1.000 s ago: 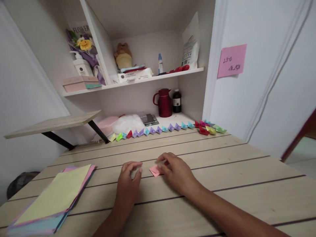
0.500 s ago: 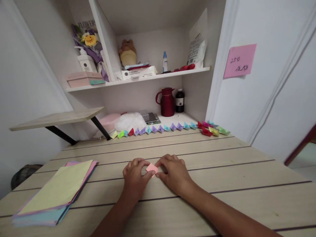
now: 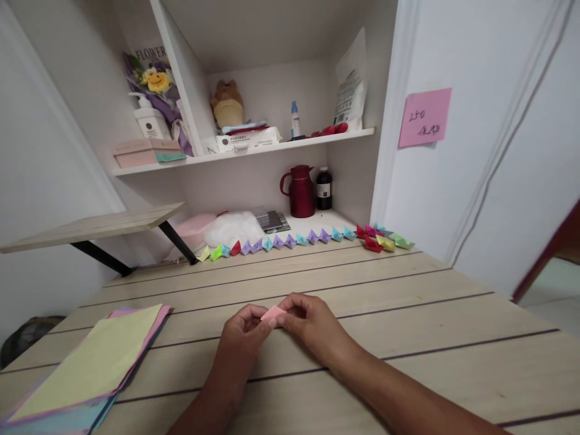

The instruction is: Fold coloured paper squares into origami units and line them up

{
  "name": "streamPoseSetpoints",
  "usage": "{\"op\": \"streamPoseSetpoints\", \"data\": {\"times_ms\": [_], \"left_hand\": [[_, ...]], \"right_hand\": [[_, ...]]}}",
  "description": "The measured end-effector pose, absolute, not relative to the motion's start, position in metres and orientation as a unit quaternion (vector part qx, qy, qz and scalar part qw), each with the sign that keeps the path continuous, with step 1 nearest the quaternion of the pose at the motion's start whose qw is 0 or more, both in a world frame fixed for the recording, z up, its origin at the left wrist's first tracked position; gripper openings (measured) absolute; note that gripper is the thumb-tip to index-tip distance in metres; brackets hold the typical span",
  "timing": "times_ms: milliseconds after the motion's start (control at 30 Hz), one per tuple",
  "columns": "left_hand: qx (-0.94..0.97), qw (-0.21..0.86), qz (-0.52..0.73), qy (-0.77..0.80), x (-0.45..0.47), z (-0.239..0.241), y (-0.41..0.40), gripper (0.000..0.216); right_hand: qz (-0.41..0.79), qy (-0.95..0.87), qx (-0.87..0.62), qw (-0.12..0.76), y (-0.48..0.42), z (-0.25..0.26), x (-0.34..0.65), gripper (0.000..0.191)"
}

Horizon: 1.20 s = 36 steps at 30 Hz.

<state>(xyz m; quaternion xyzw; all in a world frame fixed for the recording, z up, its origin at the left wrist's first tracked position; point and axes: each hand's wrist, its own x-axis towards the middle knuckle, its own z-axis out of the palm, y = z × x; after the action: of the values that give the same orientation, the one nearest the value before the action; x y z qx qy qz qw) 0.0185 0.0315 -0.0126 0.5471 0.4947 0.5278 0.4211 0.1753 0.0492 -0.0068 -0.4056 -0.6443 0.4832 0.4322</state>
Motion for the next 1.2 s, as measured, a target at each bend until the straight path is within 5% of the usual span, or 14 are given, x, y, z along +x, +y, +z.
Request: {"op": "streamPoseSetpoints", "data": {"times_ms": [167,300,400,767,1100,1200], "left_hand": [[0.588,0.368,0.508,0.511,0.022,-0.021,0.029,0.014],[0.646,0.192,0.508,0.536,0.027,-0.019,0.025,0.045],[0.695,0.151,0.457,0.534,0.029,-0.014,0.021,0.017],[0.535,0.432,0.521,0.505,0.026,-0.006,0.021,0.017],[0.529,0.448,0.512,0.507,0.027,-0.009,0.022,0.018],[0.547,0.371,0.535,0.527,0.028,-0.007,0.021,0.016]], "right_hand": [[0.396,-0.685,-0.431,0.433,0.045,0.005,0.181,0.014],[0.183,-0.793,-0.467,0.346,0.042,0.017,0.19,0.009],[0.12,-0.826,-0.452,0.314,0.038,0.021,0.191,0.014],[0.356,-0.708,-0.417,0.445,0.039,0.019,0.187,0.015],[0.345,-0.714,-0.429,0.432,0.038,0.024,0.191,0.013],[0.289,-0.743,-0.443,0.41,0.037,0.025,0.191,0.015]]}}
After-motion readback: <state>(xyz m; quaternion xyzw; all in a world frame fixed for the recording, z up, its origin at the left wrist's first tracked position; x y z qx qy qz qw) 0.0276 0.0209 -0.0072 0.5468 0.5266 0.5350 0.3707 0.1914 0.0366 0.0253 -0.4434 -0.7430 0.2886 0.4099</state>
